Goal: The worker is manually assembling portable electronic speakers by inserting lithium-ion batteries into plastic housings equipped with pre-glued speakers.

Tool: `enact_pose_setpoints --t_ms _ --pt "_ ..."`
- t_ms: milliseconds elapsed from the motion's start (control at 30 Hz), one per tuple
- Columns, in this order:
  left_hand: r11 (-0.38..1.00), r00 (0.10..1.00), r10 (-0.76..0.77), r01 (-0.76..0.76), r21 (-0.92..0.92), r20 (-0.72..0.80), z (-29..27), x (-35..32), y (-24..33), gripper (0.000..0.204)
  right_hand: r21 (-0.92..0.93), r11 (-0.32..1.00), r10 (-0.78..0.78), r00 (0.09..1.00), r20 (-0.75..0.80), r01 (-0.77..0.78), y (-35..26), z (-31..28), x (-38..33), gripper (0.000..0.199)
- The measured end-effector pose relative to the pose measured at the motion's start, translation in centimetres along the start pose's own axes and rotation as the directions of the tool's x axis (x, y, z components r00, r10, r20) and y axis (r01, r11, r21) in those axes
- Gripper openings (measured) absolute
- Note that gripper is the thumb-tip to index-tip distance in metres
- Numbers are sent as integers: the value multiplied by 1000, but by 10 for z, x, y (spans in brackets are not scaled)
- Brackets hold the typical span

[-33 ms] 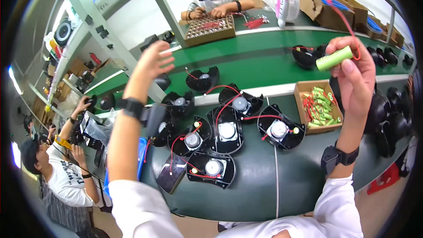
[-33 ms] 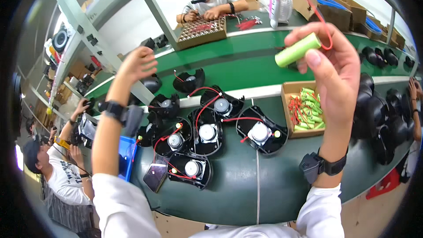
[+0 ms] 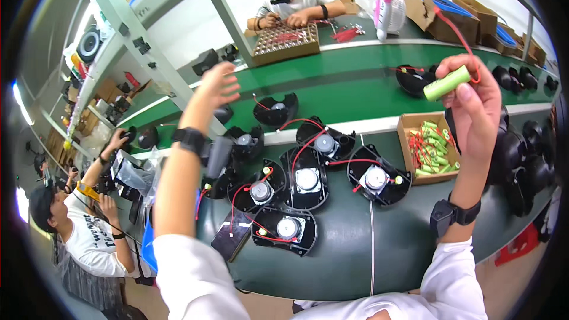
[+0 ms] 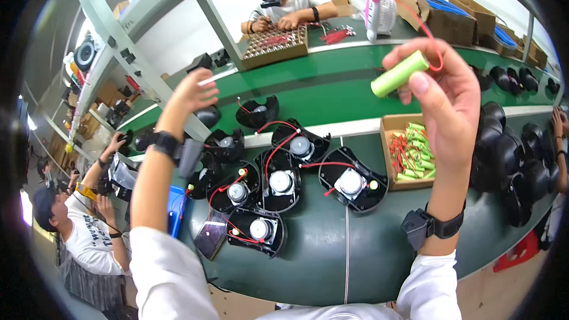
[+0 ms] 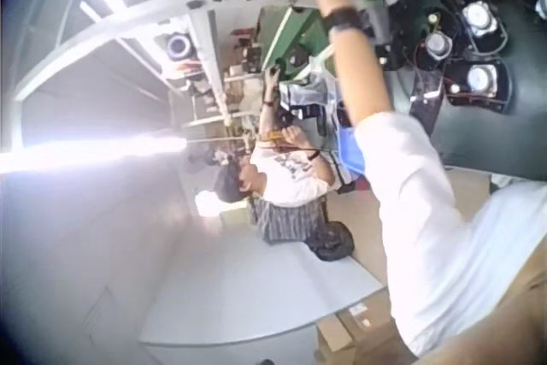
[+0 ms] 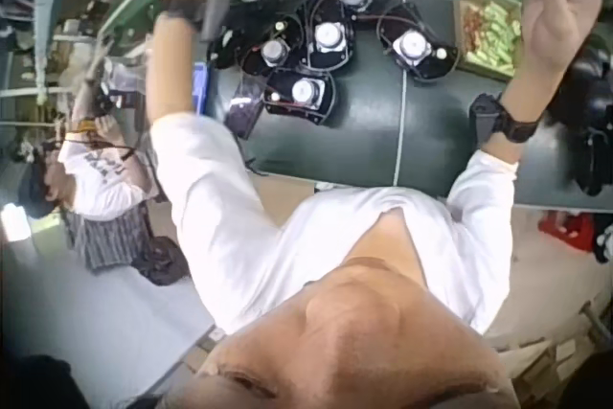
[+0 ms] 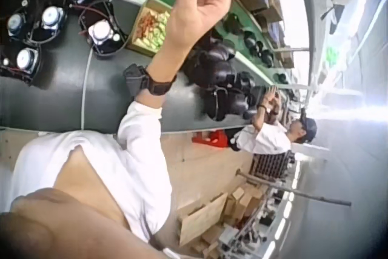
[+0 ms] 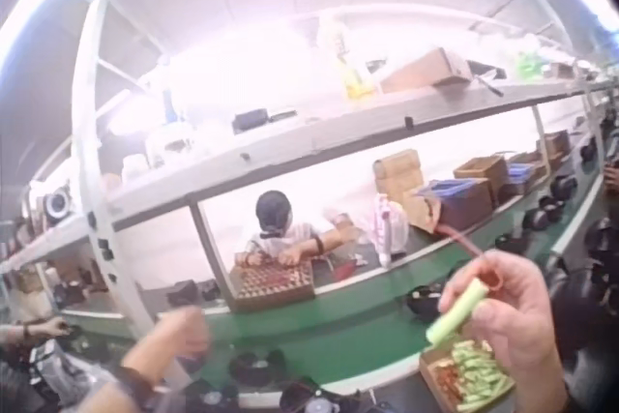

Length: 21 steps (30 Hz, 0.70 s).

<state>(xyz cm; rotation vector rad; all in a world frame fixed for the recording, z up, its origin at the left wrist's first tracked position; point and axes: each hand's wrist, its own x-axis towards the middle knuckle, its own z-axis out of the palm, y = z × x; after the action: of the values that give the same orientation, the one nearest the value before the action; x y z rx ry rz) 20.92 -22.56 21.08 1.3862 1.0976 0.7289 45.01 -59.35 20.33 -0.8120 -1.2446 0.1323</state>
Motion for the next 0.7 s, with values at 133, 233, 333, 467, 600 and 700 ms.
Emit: enact_pose_setpoints --t_ms 133,233,333,467,600,700 --pt "913 995 -97 87 398 4 5 58 -64 46 70 993 96 995 -38 -94 10 -4 3 34" --pt "801 981 -193 156 578 4 39 60 -88 48 12 993 118 990 -73 -118 8 -12 4 32" --pt "765 936 -347 315 561 -53 47 70 -97 42 79 992 112 984 -136 -102 7 -17 7 31" --pt "909 943 -330 311 276 26 46 87 -112 27 85 993 91 986 -137 -80 20 -12 13 25" --pt "904 975 -215 174 391 63 61 75 -95 35 122 981 160 984 -72 -151 26 -13 13 23" --pt "897 993 117 -106 429 1 43 57 -72 63 168 974 164 985 -54 -153 28 -8 13 23"
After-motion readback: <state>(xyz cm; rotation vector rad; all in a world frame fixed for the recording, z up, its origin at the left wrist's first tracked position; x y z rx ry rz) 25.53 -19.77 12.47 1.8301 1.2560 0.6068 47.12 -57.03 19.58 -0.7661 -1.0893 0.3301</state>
